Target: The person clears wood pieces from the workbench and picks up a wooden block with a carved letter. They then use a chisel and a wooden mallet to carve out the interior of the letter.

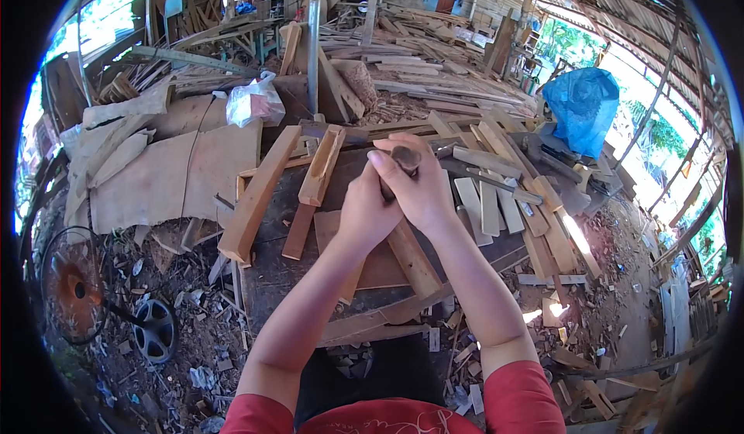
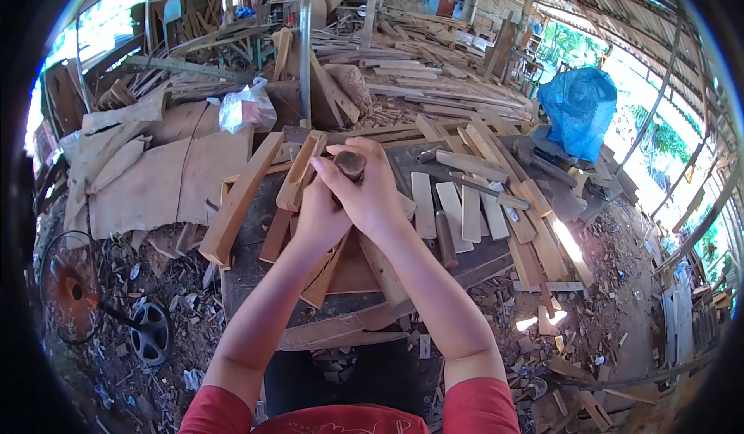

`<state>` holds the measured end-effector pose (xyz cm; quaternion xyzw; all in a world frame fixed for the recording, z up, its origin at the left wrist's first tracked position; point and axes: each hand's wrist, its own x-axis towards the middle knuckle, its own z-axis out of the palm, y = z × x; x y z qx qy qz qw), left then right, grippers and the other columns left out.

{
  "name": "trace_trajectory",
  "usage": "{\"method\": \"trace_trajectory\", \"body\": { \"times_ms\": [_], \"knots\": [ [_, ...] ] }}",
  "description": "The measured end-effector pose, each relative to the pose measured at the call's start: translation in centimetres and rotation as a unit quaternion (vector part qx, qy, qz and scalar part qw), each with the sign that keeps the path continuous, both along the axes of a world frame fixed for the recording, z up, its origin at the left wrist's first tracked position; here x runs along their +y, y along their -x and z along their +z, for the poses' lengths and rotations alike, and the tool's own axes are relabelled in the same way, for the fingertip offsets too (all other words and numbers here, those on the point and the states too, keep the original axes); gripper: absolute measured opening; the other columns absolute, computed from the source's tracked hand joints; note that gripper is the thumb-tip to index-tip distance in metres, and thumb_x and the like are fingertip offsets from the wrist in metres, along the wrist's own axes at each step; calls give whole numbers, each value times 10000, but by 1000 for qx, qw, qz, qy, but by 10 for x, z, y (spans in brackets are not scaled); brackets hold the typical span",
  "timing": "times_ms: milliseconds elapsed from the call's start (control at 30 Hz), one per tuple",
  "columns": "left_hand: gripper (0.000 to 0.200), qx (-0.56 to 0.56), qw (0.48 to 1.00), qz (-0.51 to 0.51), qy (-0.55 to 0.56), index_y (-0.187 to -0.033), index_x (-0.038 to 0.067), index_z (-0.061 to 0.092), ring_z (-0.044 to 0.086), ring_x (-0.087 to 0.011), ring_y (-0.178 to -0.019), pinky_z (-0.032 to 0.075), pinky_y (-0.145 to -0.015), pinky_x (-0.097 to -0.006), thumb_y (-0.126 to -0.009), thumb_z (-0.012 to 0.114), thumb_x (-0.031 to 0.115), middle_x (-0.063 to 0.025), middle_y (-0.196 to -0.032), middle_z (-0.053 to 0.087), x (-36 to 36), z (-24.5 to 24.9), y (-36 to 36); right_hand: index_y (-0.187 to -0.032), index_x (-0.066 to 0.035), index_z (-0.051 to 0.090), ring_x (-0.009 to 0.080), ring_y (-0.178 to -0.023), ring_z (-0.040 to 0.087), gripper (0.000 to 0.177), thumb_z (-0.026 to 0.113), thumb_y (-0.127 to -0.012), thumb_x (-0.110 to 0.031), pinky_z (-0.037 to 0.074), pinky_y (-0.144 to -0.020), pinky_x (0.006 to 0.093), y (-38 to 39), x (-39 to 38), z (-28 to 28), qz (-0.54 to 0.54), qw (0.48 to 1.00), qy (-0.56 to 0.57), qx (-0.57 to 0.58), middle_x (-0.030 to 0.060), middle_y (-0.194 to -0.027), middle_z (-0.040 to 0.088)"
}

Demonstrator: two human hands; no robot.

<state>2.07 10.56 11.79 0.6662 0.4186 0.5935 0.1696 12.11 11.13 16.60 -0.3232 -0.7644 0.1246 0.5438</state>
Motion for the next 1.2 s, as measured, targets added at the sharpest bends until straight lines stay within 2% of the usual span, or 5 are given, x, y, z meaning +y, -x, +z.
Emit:
{"method": "trace_trajectory", "body": {
  "times_ms": [400,467,700,933,1200],
  "knots": [
    [274,-73,997,-5,14,-872,19,441,608,-272,-640,460,-593,-326,-772,643,175,-148,-703,580,-11,-3,2,-1274,37,385,346,-1249,344,681,538,-831,-457,302,-1006,444,-61,-4,-134,-49,971,210,-102,230,-1325,362],
    [279,-69,998,3,-9,-870,18,436,600,-258,-634,459,-597,-316,-781,639,186,-150,-700,576,-11,-3,3,-1318,15,320,365,-1291,266,802,556,-785,-536,265,-995,556,-59,-23,-147,-241,851,272,-378,240,-1351,327],
    [215,-95,992,-52,71,-933,18,477,461,-65,-758,406,-691,-235,-808,626,110,-21,-816,533,-10,-2,3,-1285,6,351,370,-1328,180,847,617,-717,-563,237,-976,620,-65,-52,-147,-274,831,269,-403,241,-1392,257],
    [290,-95,994,-54,2,-889,17,437,549,-179,-634,443,-626,-288,-794,634,207,-126,-698,553,-11,-9,5,-1022,41,512,348,-1249,351,564,675,-678,-375,365,-955,453,-104,-103,-172,-281,869,128,-386,271,-1373,268],
    [207,-88,993,-66,53,-926,17,479,439,-68,-739,399,-666,-231,-800,623,98,-22,-794,511,-20,0,2,-1048,44,461,390,-952,575,618,699,-665,-378,458,-795,431,-124,-144,-152,-245,810,466,-259,268,-971,591]
  ]
}}
